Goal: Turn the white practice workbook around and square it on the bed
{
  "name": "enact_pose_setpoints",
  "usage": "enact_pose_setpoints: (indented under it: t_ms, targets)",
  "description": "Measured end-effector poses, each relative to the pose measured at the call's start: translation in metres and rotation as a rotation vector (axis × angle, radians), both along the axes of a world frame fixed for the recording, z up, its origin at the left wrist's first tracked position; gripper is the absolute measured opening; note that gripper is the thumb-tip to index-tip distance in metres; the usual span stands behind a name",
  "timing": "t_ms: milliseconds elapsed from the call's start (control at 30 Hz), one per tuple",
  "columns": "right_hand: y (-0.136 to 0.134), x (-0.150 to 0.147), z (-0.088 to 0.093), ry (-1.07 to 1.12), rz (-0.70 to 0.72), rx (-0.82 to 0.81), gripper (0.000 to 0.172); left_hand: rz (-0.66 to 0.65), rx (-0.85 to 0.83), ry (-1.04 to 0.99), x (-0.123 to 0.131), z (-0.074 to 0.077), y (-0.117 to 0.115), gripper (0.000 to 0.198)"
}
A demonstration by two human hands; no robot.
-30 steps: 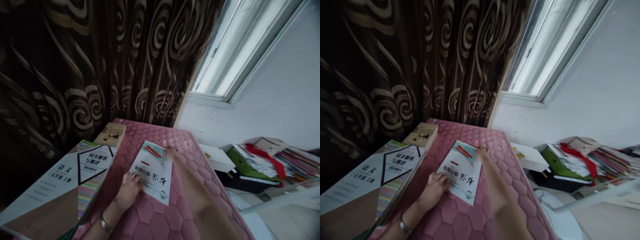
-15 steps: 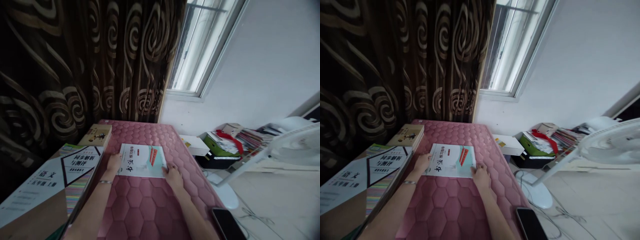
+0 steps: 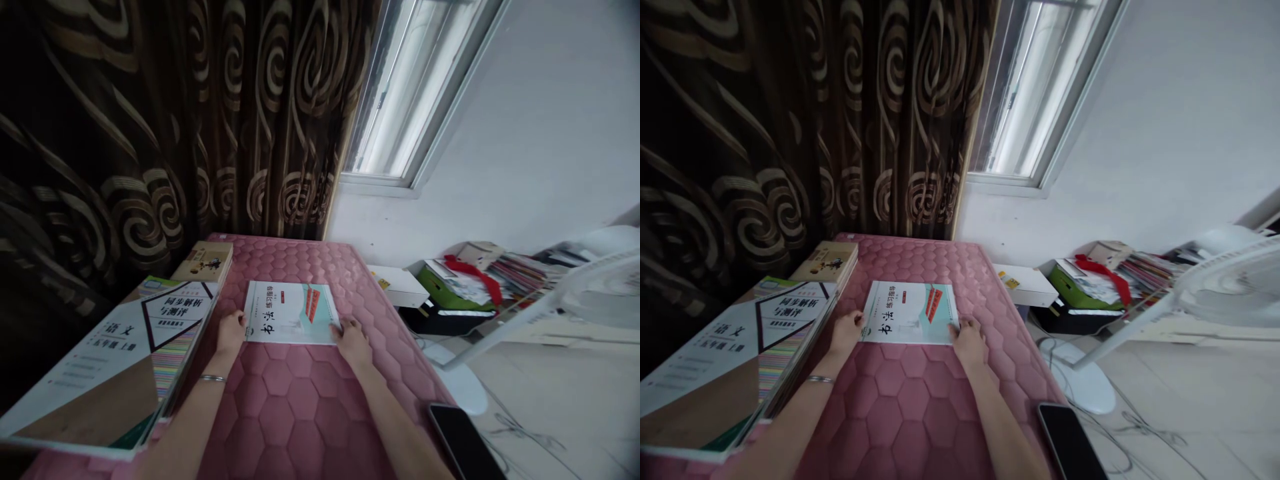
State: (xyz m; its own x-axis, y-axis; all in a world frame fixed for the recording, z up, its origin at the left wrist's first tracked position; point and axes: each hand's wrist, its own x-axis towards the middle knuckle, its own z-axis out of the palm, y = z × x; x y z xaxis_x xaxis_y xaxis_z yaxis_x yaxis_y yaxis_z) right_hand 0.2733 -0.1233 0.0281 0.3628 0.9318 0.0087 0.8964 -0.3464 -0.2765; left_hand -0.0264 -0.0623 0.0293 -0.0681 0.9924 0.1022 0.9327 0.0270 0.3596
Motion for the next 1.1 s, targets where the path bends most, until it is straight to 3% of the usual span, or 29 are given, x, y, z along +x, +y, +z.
enact_pose_setpoints:
  t_ms: [200,333,400,500,600,833,967,1100]
  targets:
    - [-0.003,-0.002,0.002,-0.003,-0.030,-0.008,0.043,-0.017,0.030,0.011,-0.003,0.005,0.001,0.018]
    - [-0.009,-0.017,0.003,-0.133,-0.045,0.076,0.041,-0.066,0.109,0.062,0.021,0.010,-0.020,0.025]
    - [-0.013,-0.035,0.003,-0.170,0.056,0.183,0.037,-0.225,0.174,0.101,0.041,0.007,-0.035,0.027]
    - [-0.017,-0.068,0.000,-0.069,0.352,0.270,0.030,-0.457,0.231,0.101,0.065,-0.003,-0.054,0.023]
    - [-0.016,-0.088,-0.008,0.018,0.474,0.242,0.029,-0.461,0.222,0.068,0.072,-0.009,-0.060,0.027]
    - [-0.014,-0.077,-0.011,0.045,0.500,0.261,0.023,-0.392,0.179,0.010,0.052,-0.006,-0.055,0.022]
    - [-0.023,-0.041,-0.008,0.065,0.414,0.232,0.020,-0.224,0.167,-0.021,0.019,-0.008,-0.053,0.018]
    - [-0.033,0.005,-0.010,0.118,0.237,0.196,0.019,-0.166,0.160,-0.054,-0.018,-0.013,-0.049,0.017]
